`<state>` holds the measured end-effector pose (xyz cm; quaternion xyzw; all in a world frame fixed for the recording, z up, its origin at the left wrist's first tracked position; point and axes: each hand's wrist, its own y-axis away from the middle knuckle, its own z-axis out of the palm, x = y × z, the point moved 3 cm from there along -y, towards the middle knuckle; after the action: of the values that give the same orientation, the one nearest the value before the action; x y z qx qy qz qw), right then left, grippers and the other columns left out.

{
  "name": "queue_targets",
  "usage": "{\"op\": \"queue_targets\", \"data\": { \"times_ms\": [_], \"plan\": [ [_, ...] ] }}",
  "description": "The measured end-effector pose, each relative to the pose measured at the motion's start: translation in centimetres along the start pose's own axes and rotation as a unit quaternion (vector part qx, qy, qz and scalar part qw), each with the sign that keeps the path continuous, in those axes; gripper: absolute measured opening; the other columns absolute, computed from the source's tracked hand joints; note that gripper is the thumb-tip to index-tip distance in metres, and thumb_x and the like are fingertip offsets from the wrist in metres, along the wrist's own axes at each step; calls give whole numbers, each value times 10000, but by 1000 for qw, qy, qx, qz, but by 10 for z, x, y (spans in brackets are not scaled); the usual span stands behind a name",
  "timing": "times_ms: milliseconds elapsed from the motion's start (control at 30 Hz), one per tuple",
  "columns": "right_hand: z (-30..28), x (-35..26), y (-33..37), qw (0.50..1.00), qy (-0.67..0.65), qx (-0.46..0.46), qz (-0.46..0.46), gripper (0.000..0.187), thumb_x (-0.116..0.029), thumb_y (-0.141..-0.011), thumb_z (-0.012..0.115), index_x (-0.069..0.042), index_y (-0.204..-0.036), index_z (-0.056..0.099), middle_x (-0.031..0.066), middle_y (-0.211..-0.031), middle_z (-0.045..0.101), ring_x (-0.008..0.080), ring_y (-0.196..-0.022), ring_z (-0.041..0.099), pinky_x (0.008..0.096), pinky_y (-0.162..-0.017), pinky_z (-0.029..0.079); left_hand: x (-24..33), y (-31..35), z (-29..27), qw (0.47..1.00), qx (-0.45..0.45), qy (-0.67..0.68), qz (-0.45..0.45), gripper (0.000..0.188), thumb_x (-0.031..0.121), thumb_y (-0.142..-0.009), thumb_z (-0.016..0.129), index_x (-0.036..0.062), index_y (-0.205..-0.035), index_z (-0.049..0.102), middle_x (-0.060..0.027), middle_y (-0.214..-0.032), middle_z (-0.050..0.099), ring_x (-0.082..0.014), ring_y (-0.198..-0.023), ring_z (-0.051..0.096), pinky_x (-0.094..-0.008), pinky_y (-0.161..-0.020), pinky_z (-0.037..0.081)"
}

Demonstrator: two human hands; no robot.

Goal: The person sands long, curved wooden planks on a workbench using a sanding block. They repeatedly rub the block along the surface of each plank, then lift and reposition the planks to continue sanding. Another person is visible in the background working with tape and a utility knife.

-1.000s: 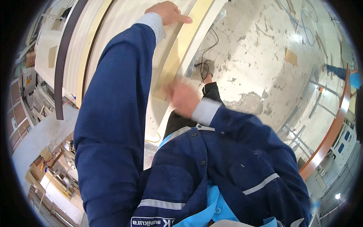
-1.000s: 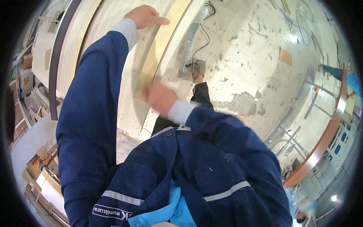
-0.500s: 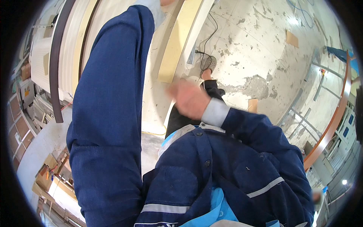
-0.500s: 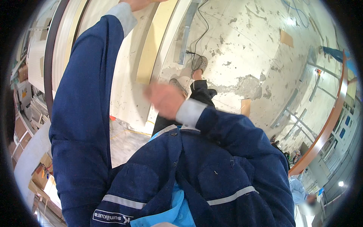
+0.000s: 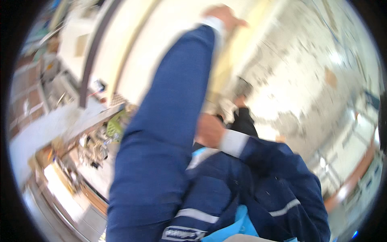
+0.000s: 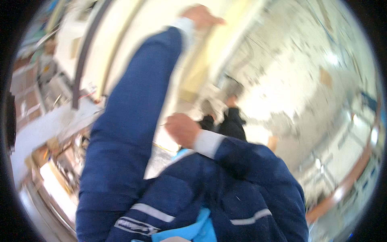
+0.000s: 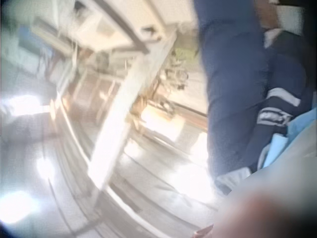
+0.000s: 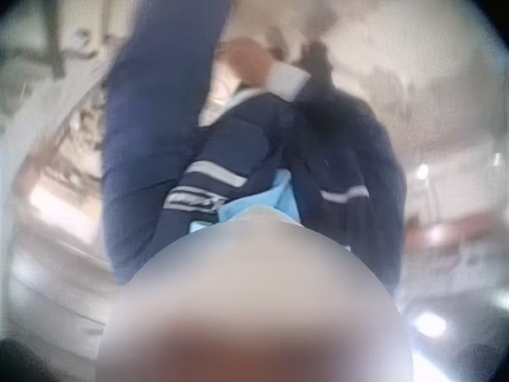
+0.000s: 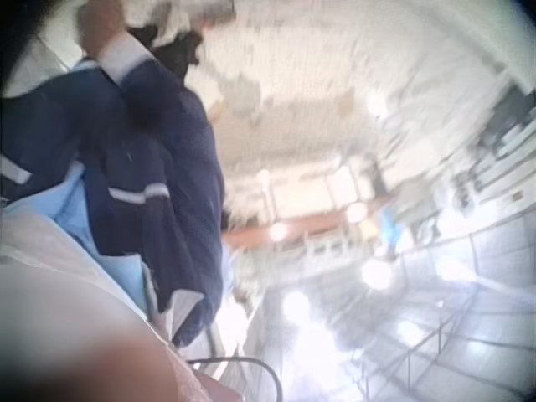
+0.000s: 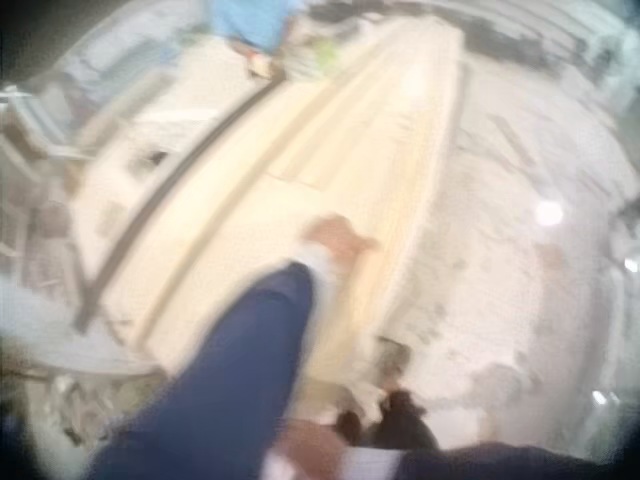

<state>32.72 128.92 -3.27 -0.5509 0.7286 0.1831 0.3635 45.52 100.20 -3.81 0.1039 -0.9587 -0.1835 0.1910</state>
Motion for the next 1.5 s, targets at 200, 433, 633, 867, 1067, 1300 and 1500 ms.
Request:
{"op": "queue_targets", "data": {
  "times_ms": [200, 433, 633, 867, 1067, 1300, 1500],
  "plan": [
    [-108, 101, -65, 915, 311, 4, 259, 166, -73, -862, 555, -31, -1001, 634, 136, -967, 629, 300, -938, 608, 403, -764, 531, -5, 16, -7, 998, 13, 49, -23, 804, 721, -678, 695, 2, -1038, 718, -170, -1075, 698, -327, -1009, 663, -412, -870, 522],
    [-20, 45, 21, 984, -127, 89, 90, 467, -297, -907, 594, 21, -1242, 533, 216, -1067, 645, 390, -953, 620, 446, -848, 502, -4, 18, -7, 999, 1, 48, -22, 767, 713, -692, 691, 39, -1057, 720, -143, -1059, 705, -305, -1010, 665, -394, -863, 524],
    [-131, 125, -4, 940, 186, 248, 142, 210, -98, -857, 553, -37, -1039, 638, 149, -930, 637, 359, -866, 606, 450, -707, 501, -6, 18, 1, 997, 58, 50, -14, 765, 715, -659, 704, 25, -988, 737, -159, -1029, 715, -330, -974, 675, -436, -868, 510],
    [-17, 27, 46, 992, -104, 57, 31, 218, -106, -788, 593, -36, -986, 654, 145, -971, 641, 323, -926, 629, 427, -797, 516, 11, 25, -22, 998, -23, 62, -10, 727, 596, -761, 703, -54, -1087, 683, -244, -1128, 664, -354, -1036, 646, -407, -893, 495],
    [-104, 86, 8, 951, 175, 145, 209, 262, -99, -814, 560, -40, -1061, 627, 156, -1024, 619, 311, -973, 611, 431, -825, 511, 15, 37, -20, 998, 20, 67, 4, 697, 596, -764, 693, -35, -1058, 702, -228, -1071, 688, -344, -1003, 661, -402, -879, 500],
    [5, 11, 49, 997, 16, 64, -29, 171, -90, -763, 578, -44, -923, 615, 111, -906, 604, 284, -892, 619, 406, -795, 519, 6, 48, -2, 1000, 2, -6, -9, 773, 771, -672, 652, 40, -905, 748, -123, -926, 723, -296, -889, 687, -416, -799, 518],
    [-77, 97, -23, 964, 201, 51, 168, 189, -141, -881, 511, -16, -969, 622, 172, -913, 621, 327, -854, 631, 446, -745, 522, -23, 64, 17, 1000, -25, -12, 0, 805, 779, -691, 620, 52, -1022, 722, -133, -1031, 706, -288, -973, 666, -404, -832, 507]
  ]
}}
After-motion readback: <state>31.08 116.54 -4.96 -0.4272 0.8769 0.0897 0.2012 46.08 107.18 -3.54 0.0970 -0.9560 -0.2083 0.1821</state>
